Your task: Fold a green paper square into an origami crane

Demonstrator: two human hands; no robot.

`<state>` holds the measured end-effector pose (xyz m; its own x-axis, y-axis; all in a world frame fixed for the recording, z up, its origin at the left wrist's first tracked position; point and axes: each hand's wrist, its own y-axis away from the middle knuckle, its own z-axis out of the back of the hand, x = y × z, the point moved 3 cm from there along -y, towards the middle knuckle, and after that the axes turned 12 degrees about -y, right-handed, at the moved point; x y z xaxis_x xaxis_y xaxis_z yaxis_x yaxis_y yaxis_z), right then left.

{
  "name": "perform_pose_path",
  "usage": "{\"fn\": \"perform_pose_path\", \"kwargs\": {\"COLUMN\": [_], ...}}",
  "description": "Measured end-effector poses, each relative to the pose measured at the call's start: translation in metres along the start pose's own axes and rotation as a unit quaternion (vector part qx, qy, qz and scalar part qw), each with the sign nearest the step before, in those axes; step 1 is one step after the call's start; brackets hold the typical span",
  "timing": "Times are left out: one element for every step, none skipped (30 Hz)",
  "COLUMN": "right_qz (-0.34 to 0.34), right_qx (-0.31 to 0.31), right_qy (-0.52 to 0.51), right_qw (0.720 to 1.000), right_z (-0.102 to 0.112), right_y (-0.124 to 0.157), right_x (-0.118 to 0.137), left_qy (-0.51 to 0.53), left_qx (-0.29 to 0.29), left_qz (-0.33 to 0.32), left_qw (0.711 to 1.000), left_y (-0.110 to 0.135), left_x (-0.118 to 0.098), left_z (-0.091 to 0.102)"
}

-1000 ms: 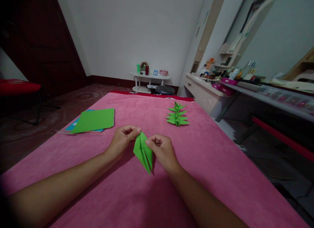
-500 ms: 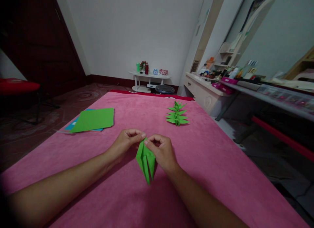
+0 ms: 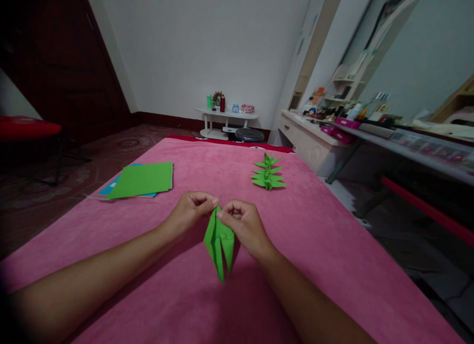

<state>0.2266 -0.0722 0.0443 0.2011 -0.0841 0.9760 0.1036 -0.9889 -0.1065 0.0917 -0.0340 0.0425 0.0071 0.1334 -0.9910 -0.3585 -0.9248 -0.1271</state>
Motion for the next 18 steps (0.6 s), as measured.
{"fn": "perform_pose_path", "kwargs": {"right_qz": [0.006, 0.018, 0.037, 0.061, 0.085, 0.104, 0.113, 0.111, 0.103, 0.09, 0.078, 0.069, 0.063, 0.058, 0.053, 0.049, 0.046, 0.042], "right_qx": [-0.007, -0.02, -0.039, -0.062, -0.085, -0.104, -0.116, -0.121, -0.122, -0.118, -0.112, -0.106, -0.097, -0.087, -0.076, -0.066, -0.061, -0.061], "right_qy": [-0.001, -0.002, -0.003, -0.004, -0.005, -0.008, -0.011, -0.017, -0.023, -0.029, -0.034, -0.036, -0.037, -0.037, -0.036, -0.034, -0.034, -0.034], "right_qw": [1.0, 1.0, 0.999, 0.996, 0.993, 0.989, 0.987, 0.986, 0.987, 0.989, 0.99, 0.991, 0.993, 0.994, 0.995, 0.996, 0.997, 0.997], "right_z": [0.0, 0.0, 0.002, 0.004, 0.007, 0.01, 0.012, 0.015, 0.016, 0.017, 0.017, 0.017, 0.017, 0.016, 0.015, 0.014, 0.014, 0.014], "right_y": [0.0, 0.0, 0.0, 0.0, 0.0, 0.0, -0.001, -0.001, -0.002, -0.002, -0.002, -0.002, -0.002, -0.002, -0.002, -0.002, -0.002, -0.002], "right_x": [0.001, 0.002, 0.004, 0.006, 0.007, 0.008, 0.008, 0.006, 0.005, 0.003, 0.001, 0.001, 0.0, 0.001, 0.001, 0.002, 0.002, 0.003], "left_qy": [-0.019, -0.026, -0.019, -0.003, 0.014, 0.027, 0.034, 0.035, 0.032, 0.027, 0.022, 0.015, 0.005, -0.008, -0.023, -0.035, -0.043, -0.048], "left_qx": [-0.003, 0.0, 0.008, 0.018, 0.031, 0.041, 0.05, 0.059, 0.067, 0.072, 0.071, 0.065, 0.055, 0.044, 0.035, 0.032, 0.035, 0.042], "left_qz": [-0.013, -0.019, -0.021, -0.019, -0.014, -0.006, 0.007, 0.021, 0.035, 0.05, 0.061, 0.069, 0.072, 0.075, 0.077, 0.08, 0.082, 0.084], "left_qw": [1.0, 0.999, 1.0, 1.0, 0.999, 0.999, 0.998, 0.997, 0.997, 0.996, 0.995, 0.995, 0.996, 0.996, 0.996, 0.996, 0.995, 0.994], "left_y": [0.0, 0.0, 0.0, 0.001, 0.002, 0.002, 0.003, 0.004, 0.005, 0.006, 0.006, 0.006, 0.006, 0.005, 0.004, 0.004, 0.003, 0.002], "left_x": [-0.002, -0.003, -0.004, -0.004, -0.004, -0.004, -0.004, -0.003, -0.002, -0.001, -0.001, -0.001, 0.0, 0.0, 0.001, 0.002, 0.003, 0.005], "left_z": [0.0, -0.001, -0.002, -0.004, -0.005, -0.007, -0.008, -0.009, -0.009, -0.009, -0.009, -0.008, -0.006, -0.005, -0.003, -0.002, -0.001, 0.0]}}
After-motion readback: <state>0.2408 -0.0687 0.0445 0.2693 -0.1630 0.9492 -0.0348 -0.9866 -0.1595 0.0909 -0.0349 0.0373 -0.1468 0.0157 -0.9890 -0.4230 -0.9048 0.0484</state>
